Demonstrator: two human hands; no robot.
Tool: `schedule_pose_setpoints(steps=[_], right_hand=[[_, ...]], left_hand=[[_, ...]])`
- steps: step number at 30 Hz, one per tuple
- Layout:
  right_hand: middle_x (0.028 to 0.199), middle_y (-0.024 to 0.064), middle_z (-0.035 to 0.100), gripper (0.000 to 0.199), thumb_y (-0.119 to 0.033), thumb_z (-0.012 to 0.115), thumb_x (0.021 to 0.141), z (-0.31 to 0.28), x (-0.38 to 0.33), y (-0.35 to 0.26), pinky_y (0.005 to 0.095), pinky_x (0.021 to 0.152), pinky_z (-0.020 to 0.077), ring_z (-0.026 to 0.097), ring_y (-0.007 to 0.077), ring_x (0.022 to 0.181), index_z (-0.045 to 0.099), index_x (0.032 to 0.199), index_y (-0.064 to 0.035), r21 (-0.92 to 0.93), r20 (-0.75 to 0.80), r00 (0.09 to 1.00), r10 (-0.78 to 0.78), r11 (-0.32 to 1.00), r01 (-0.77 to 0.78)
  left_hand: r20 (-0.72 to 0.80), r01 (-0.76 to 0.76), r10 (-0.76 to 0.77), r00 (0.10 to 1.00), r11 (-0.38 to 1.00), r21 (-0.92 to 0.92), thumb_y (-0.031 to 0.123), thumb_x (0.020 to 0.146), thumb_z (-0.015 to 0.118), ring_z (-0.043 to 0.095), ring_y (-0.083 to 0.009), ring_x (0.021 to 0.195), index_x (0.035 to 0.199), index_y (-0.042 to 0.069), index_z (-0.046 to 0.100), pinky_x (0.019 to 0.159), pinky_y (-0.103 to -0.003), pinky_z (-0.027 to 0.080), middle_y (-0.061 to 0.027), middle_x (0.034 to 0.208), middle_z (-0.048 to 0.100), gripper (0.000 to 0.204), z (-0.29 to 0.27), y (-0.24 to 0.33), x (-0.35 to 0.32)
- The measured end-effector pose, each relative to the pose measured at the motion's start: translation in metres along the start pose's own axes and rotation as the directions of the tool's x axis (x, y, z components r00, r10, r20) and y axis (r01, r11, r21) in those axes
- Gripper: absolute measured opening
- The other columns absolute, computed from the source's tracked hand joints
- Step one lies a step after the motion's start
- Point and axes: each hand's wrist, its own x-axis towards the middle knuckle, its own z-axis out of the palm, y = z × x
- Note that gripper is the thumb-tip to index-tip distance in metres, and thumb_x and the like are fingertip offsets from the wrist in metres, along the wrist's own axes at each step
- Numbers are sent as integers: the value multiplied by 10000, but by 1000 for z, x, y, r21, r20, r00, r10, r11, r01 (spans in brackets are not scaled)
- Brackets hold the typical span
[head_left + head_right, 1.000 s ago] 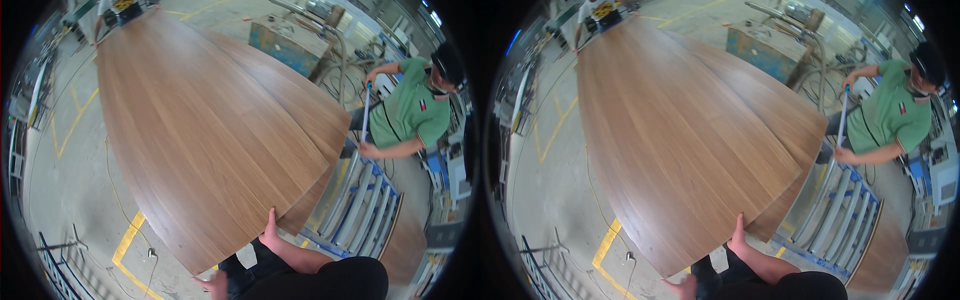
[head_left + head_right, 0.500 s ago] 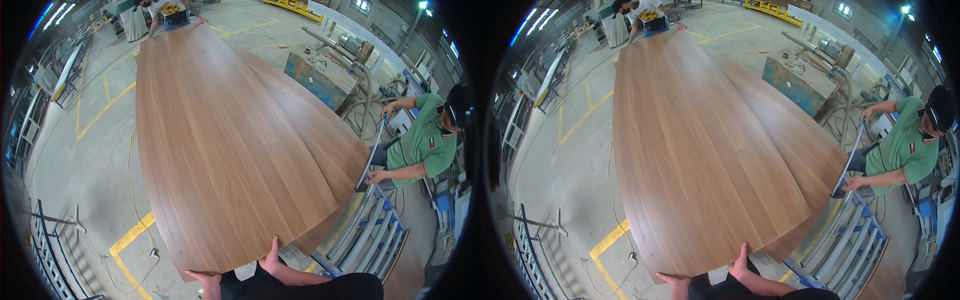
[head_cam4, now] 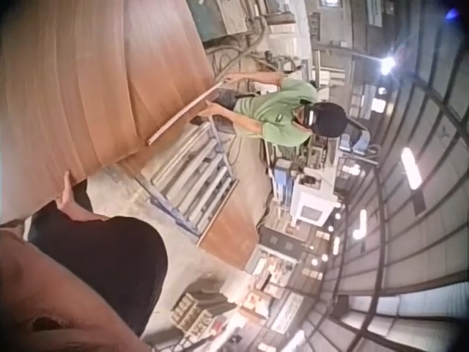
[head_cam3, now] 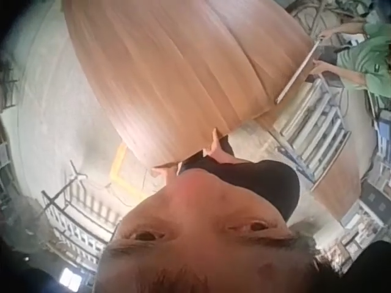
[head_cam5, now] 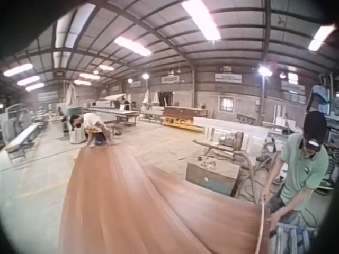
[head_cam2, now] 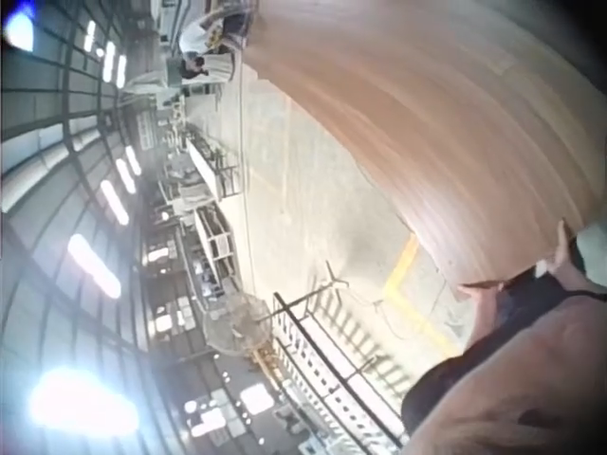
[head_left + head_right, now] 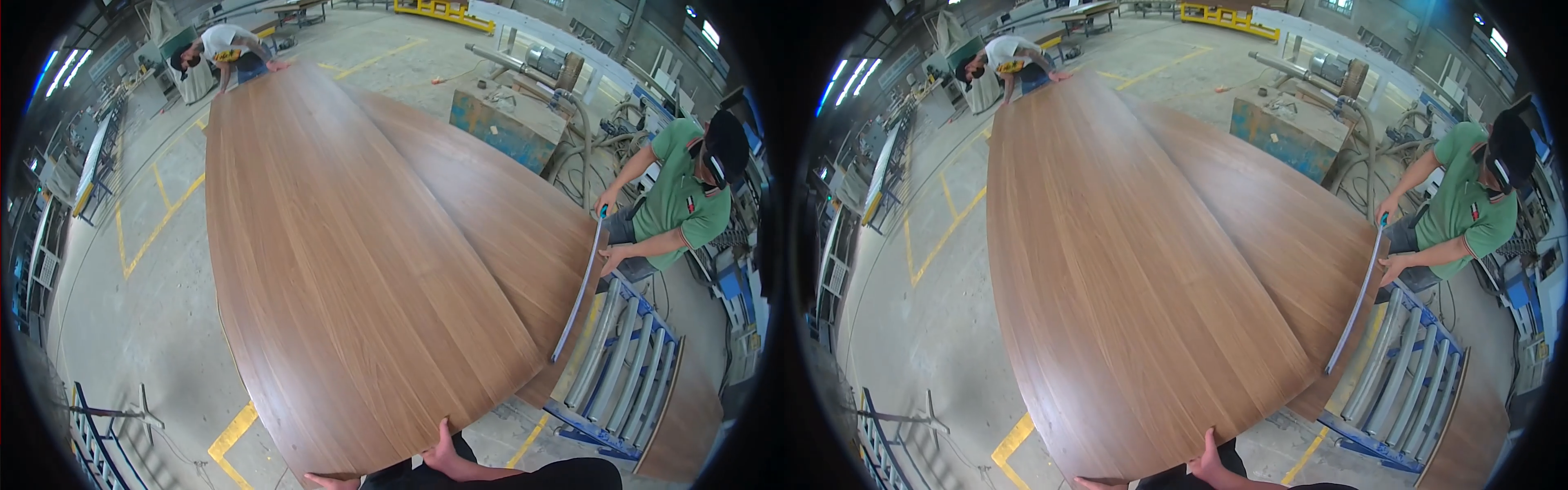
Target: Moving a large wooden table top onto a support frame within a factory setting.
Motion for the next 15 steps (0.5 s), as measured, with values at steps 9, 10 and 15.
schedule_pose_setpoints(steps=[9, 10, 15], right_hand=[[1626, 84, 359, 1005, -778, 576, 892, -6, 23, -170, 535, 1198, 340, 390, 306, 1468, 249, 1617, -164, -205, -183, 867, -464, 880, 428], [1627, 87, 356, 1035, -793, 587, 874, -8, 29, -174, 538, 1201, 334, 391, 305, 1468, 251, 1616, -155, -214, -156, 893, -422, 897, 387], [1639, 72, 343, 1040, -800, 600, 858, -17, 35, -181, 549, 1202, 324, 373, 302, 1481, 242, 1626, -197, -161, -211, 916, -340, 937, 310]], left_hand=[[-243, 191, -196, 950, 981, -44, 950, 826, 327, 290, -340, 1521, 1619, 261, 292, 1182, -644, 278, -31, 1663, 324, 1051, 23, 23, -2], [-222, 189, -190, 956, 982, -25, 970, 797, 356, 305, -349, 1508, 1608, 289, 310, 1156, -662, 308, -26, 1654, 336, 1060, 23, 25, 1], [-170, 50, -58, 984, 997, -55, 831, 875, 438, 344, -342, 1491, 1591, 245, 368, 1146, -617, 355, -94, 1635, 372, 928, 67, 15, -14]])
